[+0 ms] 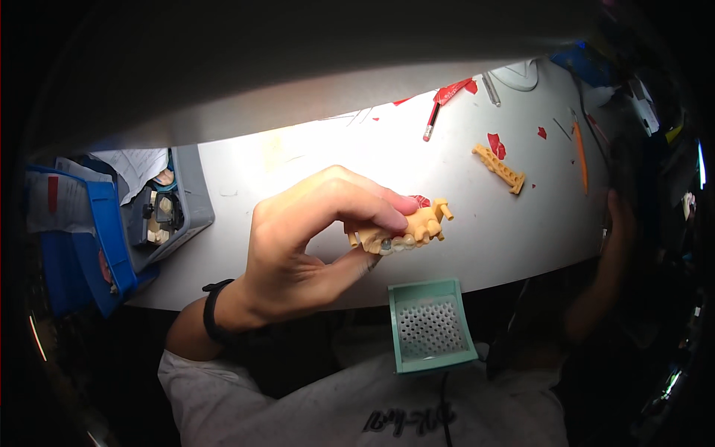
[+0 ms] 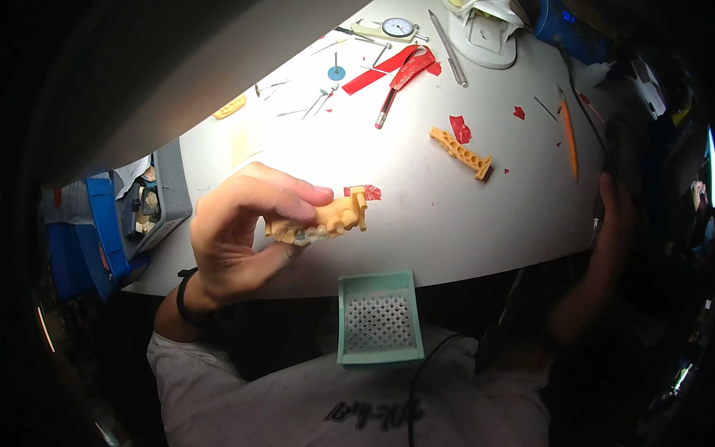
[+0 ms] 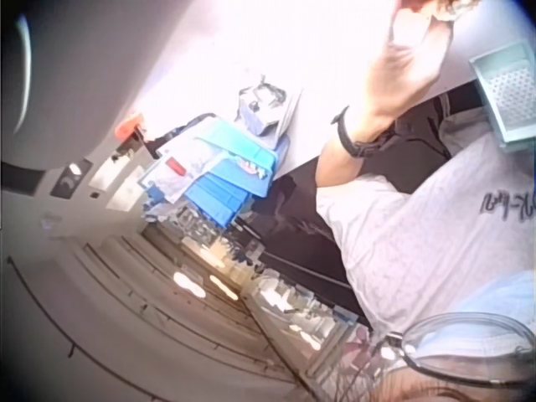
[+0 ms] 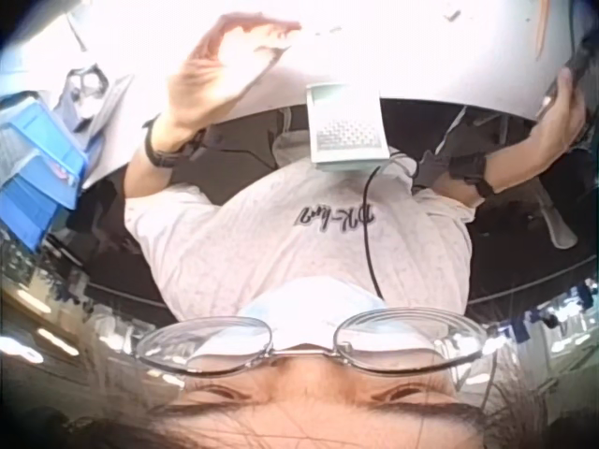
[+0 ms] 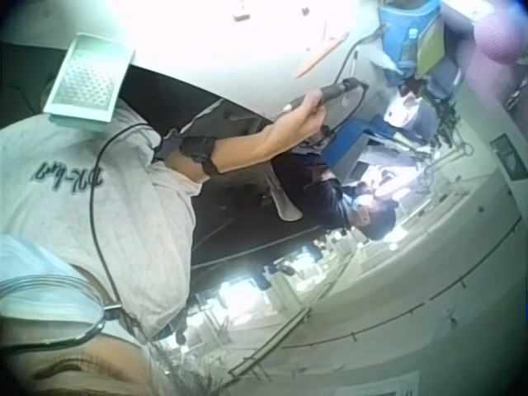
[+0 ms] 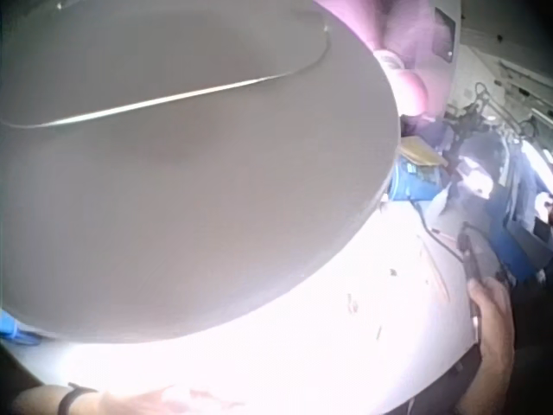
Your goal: Polishing and refining a dental model using a hand tool and wax.
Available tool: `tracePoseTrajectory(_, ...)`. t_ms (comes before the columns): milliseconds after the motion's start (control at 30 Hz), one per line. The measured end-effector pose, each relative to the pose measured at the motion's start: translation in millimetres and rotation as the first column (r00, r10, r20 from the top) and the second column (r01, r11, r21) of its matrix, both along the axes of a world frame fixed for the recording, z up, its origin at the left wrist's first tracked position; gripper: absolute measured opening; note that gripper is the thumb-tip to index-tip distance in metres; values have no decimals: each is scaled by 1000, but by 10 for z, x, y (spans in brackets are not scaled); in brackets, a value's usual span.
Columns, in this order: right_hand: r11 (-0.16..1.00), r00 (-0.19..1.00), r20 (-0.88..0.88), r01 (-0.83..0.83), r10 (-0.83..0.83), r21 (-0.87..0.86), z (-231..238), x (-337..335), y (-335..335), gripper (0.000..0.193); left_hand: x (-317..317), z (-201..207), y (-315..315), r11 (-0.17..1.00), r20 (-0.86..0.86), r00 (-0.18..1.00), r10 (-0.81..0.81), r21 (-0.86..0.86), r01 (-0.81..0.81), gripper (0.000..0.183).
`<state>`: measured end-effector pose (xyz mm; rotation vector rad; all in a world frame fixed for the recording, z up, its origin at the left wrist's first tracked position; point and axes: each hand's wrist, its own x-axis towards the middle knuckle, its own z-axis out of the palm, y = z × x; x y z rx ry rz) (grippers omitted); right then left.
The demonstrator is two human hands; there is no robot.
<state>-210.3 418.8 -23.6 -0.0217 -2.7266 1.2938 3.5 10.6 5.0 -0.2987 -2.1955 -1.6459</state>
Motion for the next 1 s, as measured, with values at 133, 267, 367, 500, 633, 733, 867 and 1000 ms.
tracePoseTrajectory(133,377,897,-112,-289,427,-880,135,627,-639,41,-33,-33,2,1000,7,1000,-3,-17,3,29)
tracePoseTrajectory(267,349,795,-407,-576,451,-739,188,1353,-1671,44,1,-29,-76,994,-2,1000,-14,-108,14,32)
tracePoseTrajectory(367,355,561,-684,-827,466,-436,-5,1367,-1928,40,-3,1,15,992,7,999,34,-126,-33,33)
tracePoseTrajectory(500,361,629,-634,-777,449,-515,-99,1502,-2052,35,-30,33,27,970,-75,990,119,-204,-132,30)
tracePoseTrajectory(633,368,632,-598,-774,492,-515,-79,1513,-2057,31,20,56,-22,963,-49,997,53,-264,-64,36)
tracePoseTrajectory(733,383,651,-592,-758,475,-527,-88,1511,-2077,28,14,53,-8,958,-63,996,56,-279,-71,36)
tracePoseTrajectory(867,366,634,-611,-773,474,-519,-109,1482,-2064,29,-13,42,47,956,-92,991,96,-268,-117,31)
tracePoseTrajectory(1000,364,610,-623,-792,490,-490,-122,1473,-2071,29,-37,21,49,952,-125,984,124,-266,-154,27)
